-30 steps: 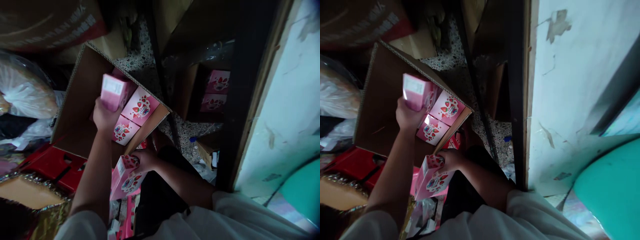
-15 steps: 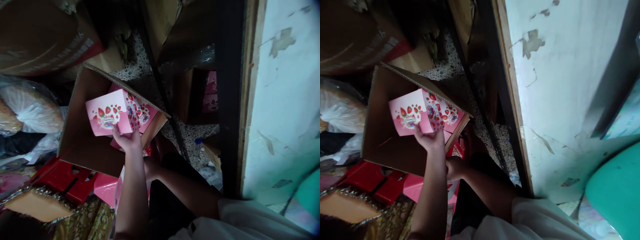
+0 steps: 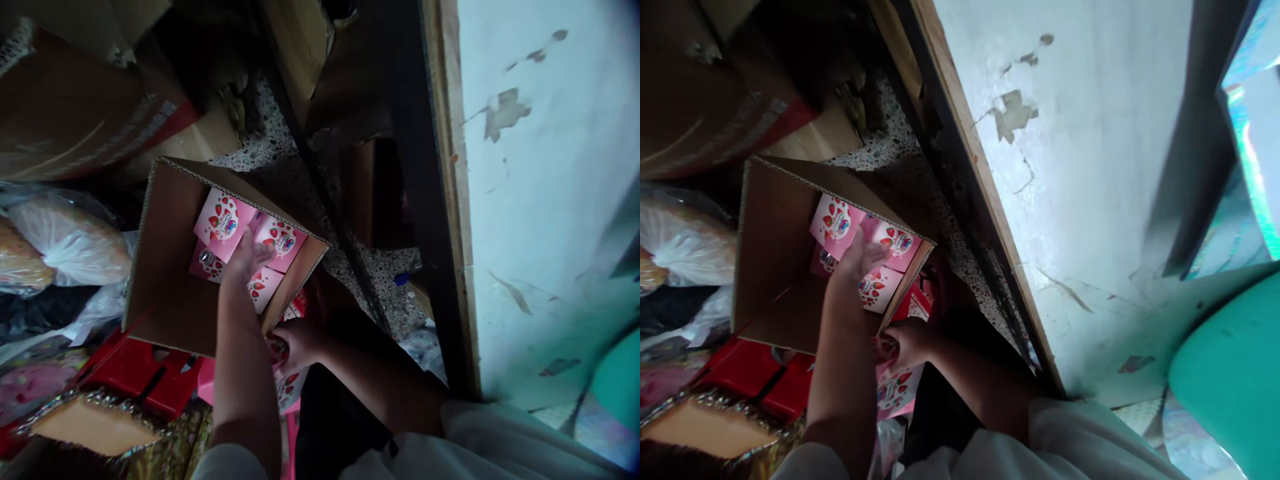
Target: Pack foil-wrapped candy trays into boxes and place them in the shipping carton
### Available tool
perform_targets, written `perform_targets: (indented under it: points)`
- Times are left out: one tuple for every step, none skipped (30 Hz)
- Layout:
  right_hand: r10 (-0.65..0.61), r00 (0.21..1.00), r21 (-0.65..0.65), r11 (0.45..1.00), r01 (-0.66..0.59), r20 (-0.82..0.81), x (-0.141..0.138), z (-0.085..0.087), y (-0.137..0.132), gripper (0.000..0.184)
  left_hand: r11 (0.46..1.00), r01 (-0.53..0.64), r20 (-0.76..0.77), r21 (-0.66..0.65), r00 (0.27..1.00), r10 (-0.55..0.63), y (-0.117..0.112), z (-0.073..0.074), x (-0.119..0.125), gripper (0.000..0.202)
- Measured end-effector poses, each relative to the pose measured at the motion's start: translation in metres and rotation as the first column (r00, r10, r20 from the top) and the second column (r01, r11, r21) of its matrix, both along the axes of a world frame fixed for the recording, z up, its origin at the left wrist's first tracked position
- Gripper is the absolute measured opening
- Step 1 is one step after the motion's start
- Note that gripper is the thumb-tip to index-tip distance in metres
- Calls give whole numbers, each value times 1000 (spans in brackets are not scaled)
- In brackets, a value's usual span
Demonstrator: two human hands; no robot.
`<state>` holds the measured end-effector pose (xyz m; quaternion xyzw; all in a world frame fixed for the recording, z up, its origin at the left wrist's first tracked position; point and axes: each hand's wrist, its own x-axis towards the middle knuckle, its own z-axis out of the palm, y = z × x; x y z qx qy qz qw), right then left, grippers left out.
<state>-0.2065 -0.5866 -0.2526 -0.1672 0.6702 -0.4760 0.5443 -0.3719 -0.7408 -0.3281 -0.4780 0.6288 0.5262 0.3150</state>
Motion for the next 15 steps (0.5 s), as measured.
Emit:
perform_targets:
  points:
    - [15,1000,-19,1000,-15,17,-2,1,1,62,994,73,133,-79,989,-62,-15,8,6,45]
    - [25,999,-25,999,-25,33,-3,1,1,63,985,107,204,-135,976,-78,-30,15,11,43]
    - [29,999,-23,999,-28,46,-5,1,2,64,979,107,237,-171,969,-64,-44,21,16,42]
    - [27,998,-23,999,-26,54,-6,0,2,64,977,71,233,-200,972,-24,-58,26,20,40]
    - [24,998,-26,999,-22,59,-6,0,2,65,970,5,201,-242,979,45,-70,28,24,39]
    - [18,998,-28,999,-16,60,-6,0,2,66,954,-79,148,-291,981,126,-80,29,26,39]
    - [10,998,-31,999,-8,61,-7,0,2,67,930,-172,79,-326,975,209,-88,27,28,38]
    - [1,998,-36,999,1,62,-7,0,2,69,906,-260,10,-335,960,279,-94,24,29,40]
    - [-7,998,-41,999,9,64,-7,0,2,70,895,-330,-45,-301,942,333,-97,19,28,44]
    - [-13,998,-44,999,16,67,-7,0,2,70,903,-372,-69,-213,928,366,-98,13,26,51]
    - [-16,997,-42,999,19,69,-7,1,2,69,923,-376,-70,-89,926,370,-97,5,23,61]
    - [-14,998,-38,999,17,69,-8,2,2,67,937,-348,-67,39,935,349,-94,-2,20,69]
    - [-8,998,-31,999,10,68,-9,2,2,66,942,-309,-71,134,945,320,-89,-10,16,75]
    - [-1,998,-25,1000,3,66,-10,3,2,65,941,-274,-91,200,951,296,-83,-18,12,77]
    - [3,998,-21,1000,-2,64,-11,3,1,64,938,-256,-116,236,950,289,-77,-24,9,77]
